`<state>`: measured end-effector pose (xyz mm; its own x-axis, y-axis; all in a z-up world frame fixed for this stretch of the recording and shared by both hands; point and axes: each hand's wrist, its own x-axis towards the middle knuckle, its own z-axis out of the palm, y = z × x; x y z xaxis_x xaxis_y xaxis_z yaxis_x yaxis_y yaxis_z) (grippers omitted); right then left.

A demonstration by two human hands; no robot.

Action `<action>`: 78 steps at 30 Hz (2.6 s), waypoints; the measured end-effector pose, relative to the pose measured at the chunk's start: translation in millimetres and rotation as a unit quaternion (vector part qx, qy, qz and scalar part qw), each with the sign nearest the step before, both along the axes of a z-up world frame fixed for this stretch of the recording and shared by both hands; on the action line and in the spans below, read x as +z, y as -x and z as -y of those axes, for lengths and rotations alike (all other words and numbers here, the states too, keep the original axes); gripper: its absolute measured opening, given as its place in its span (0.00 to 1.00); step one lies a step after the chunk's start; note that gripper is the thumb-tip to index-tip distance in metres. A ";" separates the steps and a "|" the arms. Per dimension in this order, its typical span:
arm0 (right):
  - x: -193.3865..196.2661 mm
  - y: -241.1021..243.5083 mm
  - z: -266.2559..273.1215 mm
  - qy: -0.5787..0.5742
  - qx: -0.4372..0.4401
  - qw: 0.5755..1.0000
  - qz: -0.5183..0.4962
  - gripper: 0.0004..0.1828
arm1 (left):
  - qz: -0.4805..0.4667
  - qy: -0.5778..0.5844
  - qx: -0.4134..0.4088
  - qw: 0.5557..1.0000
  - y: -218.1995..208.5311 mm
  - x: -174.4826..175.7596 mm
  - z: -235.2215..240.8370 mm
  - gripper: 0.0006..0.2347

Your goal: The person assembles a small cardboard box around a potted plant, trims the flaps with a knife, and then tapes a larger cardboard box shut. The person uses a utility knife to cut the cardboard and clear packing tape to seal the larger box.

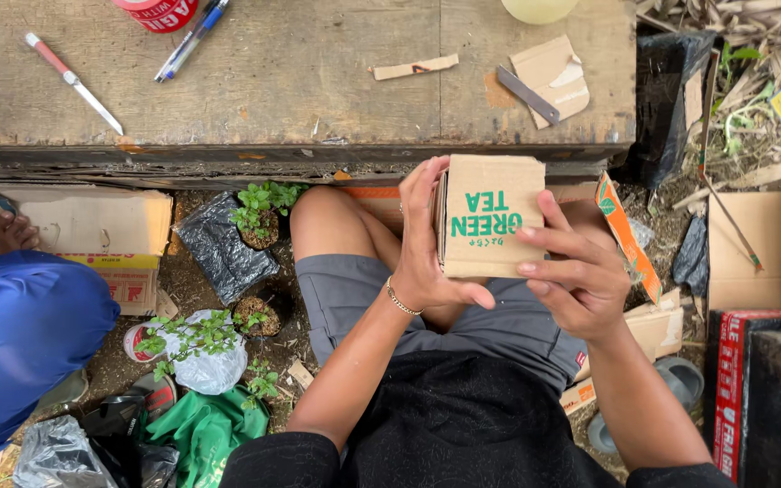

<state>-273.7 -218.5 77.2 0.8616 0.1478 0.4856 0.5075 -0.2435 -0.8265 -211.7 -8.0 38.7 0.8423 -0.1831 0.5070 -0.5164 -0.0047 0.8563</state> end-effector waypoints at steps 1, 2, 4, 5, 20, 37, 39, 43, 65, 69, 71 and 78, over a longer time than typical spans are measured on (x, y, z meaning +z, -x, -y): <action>-0.1 -0.4 0.1 -0.017 -0.002 1.000 -0.001 0.06 | 0.018 -0.011 0.000 1.000 -1.8 2.6 -1.1 0.55; 0.1 -1.1 0.6 0.005 -0.007 1.000 0.004 0.05 | 0.036 -0.022 0.000 0.999 -3.4 4.9 -2.4 0.55; -0.3 -0.9 1.8 0.050 -0.021 0.998 0.017 0.05 | 0.036 -0.020 -0.038 0.998 -5.2 7.0 -4.5 0.53; 0.4 -0.4 2.1 0.044 -0.018 0.999 0.012 0.05 | 0.034 -0.021 -0.052 0.998 -5.9 8.2 -6.0 0.53; 4.8 -9.1 -3.6 0.058 -0.013 0.997 0.045 0.10 | 0.035 -0.028 -0.058 0.997 -11.6 4.8 -7.7 0.53; 99.9 -53.7 -29.3 0.342 -0.037 0.938 -0.033 0.50 | 0.012 -0.043 -0.083 0.996 -8.9 -2.4 -7.9 0.55; 112.0 -49.4 -46.8 0.463 -0.062 0.884 0.021 0.57 | 0.029 -0.047 -0.075 0.996 -10.8 -4.8 -6.9 0.55; 114.2 -40.2 -68.9 0.531 -0.007 0.843 0.084 0.45 | 0.025 -0.051 -0.085 0.995 -11.9 -5.8 -10.1 0.57; 64.4 7.3 -1.8 -0.284 -0.202 0.937 -0.019 0.14 | -0.002 -0.034 -0.072 0.997 -3.1 1.3 -10.1 0.62; 61.3 43.2 -44.9 -0.101 -0.182 0.973 -0.095 0.14 | -0.024 -0.072 -0.058 0.995 -5.1 -6.0 -5.7 0.56; 54.3 40.1 -55.1 0.018 -0.135 0.990 -0.023 0.16 | -0.041 -0.087 -0.059 0.994 -7.1 -8.9 -4.1 0.50; 45.1 21.1 -48.1 0.155 -0.227 0.961 -0.008 0.17 | 0.010 -0.102 -0.054 0.993 -7.5 1.6 -6.6 0.58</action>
<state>-294.9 -170.3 122.3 0.8787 -0.1107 0.4644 0.2780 -0.6723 -0.6861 -204.3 -1.5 40.3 0.8017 -0.3728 0.4672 -0.5411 -0.1208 0.8322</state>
